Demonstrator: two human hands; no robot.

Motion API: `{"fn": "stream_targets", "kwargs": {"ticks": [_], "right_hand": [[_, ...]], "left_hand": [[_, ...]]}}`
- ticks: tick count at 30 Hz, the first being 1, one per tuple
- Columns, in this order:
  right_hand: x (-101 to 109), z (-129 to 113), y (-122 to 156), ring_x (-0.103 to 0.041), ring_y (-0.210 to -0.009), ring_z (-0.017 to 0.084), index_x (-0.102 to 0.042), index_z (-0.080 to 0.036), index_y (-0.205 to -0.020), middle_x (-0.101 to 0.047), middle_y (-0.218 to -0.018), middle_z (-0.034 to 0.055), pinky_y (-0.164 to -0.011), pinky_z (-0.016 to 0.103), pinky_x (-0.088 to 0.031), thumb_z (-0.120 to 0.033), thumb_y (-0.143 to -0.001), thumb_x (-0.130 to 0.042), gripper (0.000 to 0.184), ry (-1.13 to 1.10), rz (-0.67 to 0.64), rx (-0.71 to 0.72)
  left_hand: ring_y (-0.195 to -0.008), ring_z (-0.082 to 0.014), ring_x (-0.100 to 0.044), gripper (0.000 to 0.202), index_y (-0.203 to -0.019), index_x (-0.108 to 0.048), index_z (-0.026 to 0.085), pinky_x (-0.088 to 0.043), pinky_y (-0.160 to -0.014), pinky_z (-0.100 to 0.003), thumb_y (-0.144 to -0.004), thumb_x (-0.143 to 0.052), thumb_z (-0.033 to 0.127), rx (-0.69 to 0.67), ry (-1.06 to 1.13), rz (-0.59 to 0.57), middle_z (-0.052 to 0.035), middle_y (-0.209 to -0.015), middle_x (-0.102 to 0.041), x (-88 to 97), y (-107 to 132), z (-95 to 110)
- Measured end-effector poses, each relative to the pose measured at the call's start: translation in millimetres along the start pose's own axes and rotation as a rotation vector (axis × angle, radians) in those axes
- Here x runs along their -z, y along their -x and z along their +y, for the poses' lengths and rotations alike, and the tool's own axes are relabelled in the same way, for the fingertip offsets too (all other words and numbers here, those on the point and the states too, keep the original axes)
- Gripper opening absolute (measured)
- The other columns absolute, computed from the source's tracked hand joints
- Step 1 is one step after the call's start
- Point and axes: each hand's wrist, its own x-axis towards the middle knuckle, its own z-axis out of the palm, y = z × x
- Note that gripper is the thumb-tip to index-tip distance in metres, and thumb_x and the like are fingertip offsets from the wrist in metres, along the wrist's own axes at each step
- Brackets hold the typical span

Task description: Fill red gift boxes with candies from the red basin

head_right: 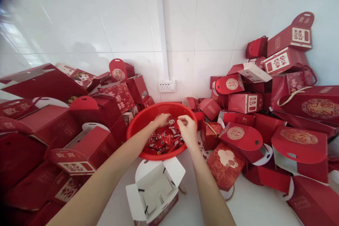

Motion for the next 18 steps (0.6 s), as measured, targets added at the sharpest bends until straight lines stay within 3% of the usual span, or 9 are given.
{"fn": "stream_targets", "kwargs": {"ticks": [3, 7, 12, 18], "right_hand": [[1, 4, -2, -0.07, -0.082, 0.025, -0.07, -0.021, -0.08, -0.076, -0.087, 0.0065, -0.082, 0.041, -0.056, -0.038, -0.066, -0.072, 0.022, -0.016, 0.029, -0.002], [1, 9, -4, -0.07, -0.085, 0.025, -0.069, -0.022, -0.086, -0.075, -0.092, 0.0072, -0.083, 0.041, -0.056, -0.035, -0.066, -0.074, 0.025, -0.056, 0.103, -0.011], [-2, 8, -5, -0.07, -0.085, 0.023, -0.068, -0.021, -0.09, -0.074, -0.088, 0.0055, -0.083, 0.039, -0.056, -0.04, -0.066, -0.079, 0.033, -0.168, 0.158, -0.027], [0, 7, -4, -0.069, -0.08, 0.018, -0.065, -0.02, -0.078, -0.075, -0.081, 0.0019, -0.08, 0.033, -0.054, -0.041, -0.065, -0.081, 0.03, -0.362, 0.246, -0.036]], "left_hand": [[-0.099, -0.0223, -0.068, 0.023, -0.107, -0.069, 0.014, -0.057, -0.09, -0.041, -0.093, -0.068, 0.031, -0.013, 0.14, 0.016, -0.0081, -0.109, -0.071, 3.9, -5, 0], [-0.087, -0.0224, -0.072, 0.015, -0.088, -0.076, 0.012, -0.056, -0.088, -0.035, -0.081, -0.074, 0.025, -0.164, 0.4, 0.038, -0.0051, -0.085, -0.076, 19.6, 0, 7], [-0.092, -0.0222, -0.072, 0.035, -0.1, -0.078, 0.013, -0.055, -0.089, -0.034, -0.074, -0.078, 0.036, -0.381, 0.654, 0.018, -0.0075, -0.101, -0.079, 30.6, 22, 28], [-0.099, -0.0235, -0.071, 0.037, -0.113, -0.074, 0.011, -0.054, -0.092, -0.036, -0.081, -0.073, 0.029, -0.453, 0.688, 0.006, -0.0114, -0.109, -0.077, 16.7, 33, 47]]}}
